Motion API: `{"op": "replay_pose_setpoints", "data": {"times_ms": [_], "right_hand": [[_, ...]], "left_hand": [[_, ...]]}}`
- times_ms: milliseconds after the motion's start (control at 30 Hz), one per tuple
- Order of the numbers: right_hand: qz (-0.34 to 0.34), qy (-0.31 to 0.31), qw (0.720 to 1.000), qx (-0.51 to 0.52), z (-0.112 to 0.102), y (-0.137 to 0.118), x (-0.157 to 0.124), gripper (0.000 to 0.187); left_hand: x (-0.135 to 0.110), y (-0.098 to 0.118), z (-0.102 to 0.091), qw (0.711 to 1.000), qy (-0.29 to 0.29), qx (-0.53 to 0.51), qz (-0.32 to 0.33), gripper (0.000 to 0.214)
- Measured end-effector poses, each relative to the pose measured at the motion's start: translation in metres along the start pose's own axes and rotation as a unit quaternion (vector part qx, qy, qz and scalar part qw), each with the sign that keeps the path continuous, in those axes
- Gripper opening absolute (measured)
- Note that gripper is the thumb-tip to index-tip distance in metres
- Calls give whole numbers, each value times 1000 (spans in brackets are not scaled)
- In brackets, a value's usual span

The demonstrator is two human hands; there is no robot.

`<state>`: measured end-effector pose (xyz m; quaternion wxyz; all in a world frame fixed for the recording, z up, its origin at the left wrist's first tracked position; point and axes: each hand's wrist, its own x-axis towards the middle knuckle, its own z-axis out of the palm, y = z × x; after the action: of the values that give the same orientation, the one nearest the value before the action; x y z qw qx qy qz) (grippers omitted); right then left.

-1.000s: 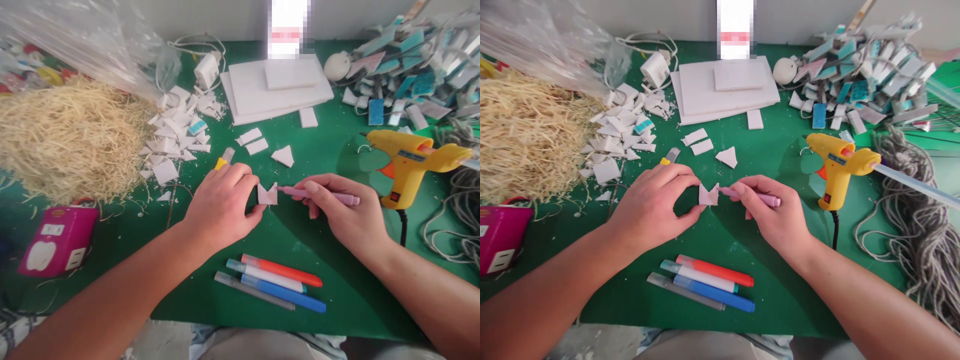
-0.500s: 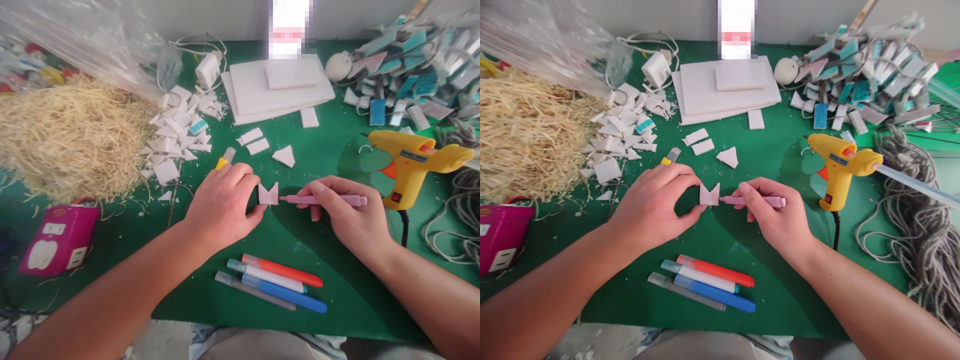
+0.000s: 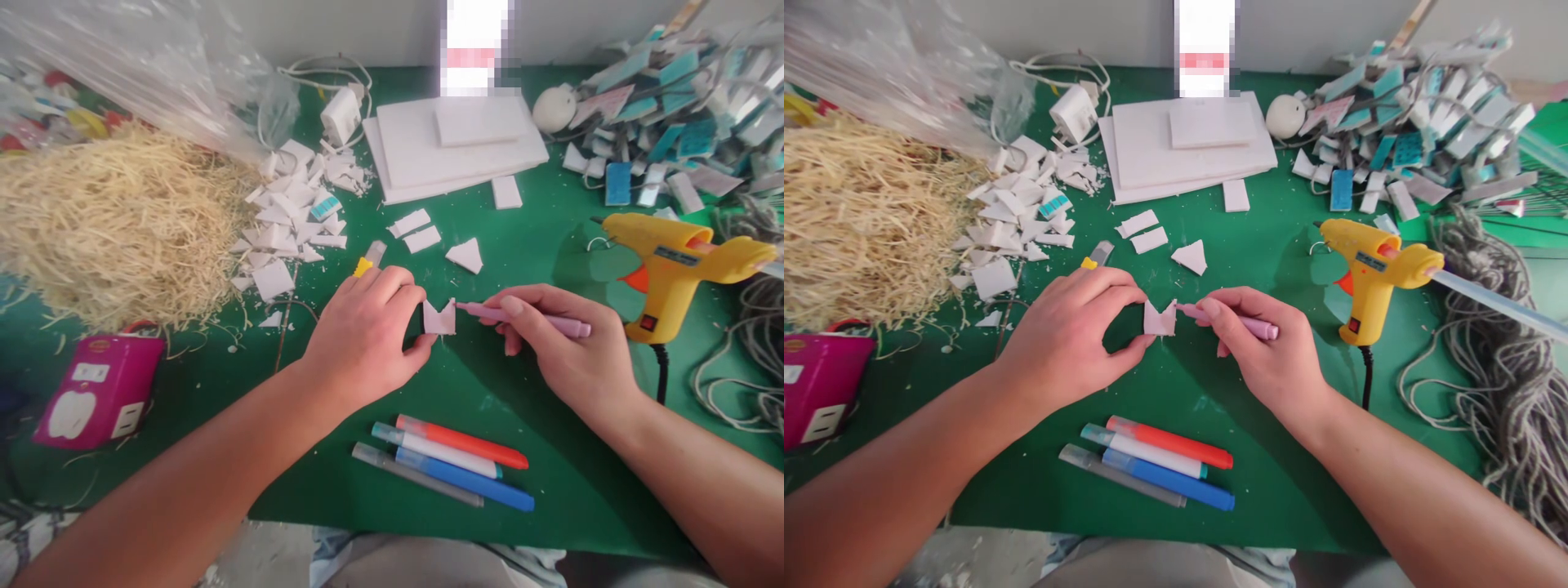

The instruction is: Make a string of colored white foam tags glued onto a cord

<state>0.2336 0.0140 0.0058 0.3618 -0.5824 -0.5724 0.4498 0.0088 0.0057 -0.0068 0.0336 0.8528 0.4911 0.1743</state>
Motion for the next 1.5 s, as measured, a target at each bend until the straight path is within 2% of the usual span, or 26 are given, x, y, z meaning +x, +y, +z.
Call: {"op": "replay_pose_setpoints", "data": {"times_ms": [400,500,733,967,1100,1200,1333,1500], "right_hand": [[-6,-3,1000,-2,-1,0,0,24],[-1,-23,1000,-3,-2,-1,0,33],[-23,4,999,28,-2,2,1,41],[-24,7,999,46,-3,4,0,41],[-26,8,999,42,-3,4,0,41],[-27,10,999,42,-3,4,0,39],[-22,5,999,41,-3,2,0,36],[-12,0,999,45,-1,1,0,35]], "left_hand": [[-1,-1,2,1000,8,9,2,20],[-1,-1,2,1000,9,9,4,19],[0,-1,1,1000,4,20,6,18],[0,-5,1,1000,2,11,26,40],[-1,-3,1,1000,-4,-21,18,29],[-2,-1,1,999,-27,-38,19,45],[-3,0,2,998,-37,-39,32,39],[-3,-2,2,1000,-14,-18,21,29]]}}
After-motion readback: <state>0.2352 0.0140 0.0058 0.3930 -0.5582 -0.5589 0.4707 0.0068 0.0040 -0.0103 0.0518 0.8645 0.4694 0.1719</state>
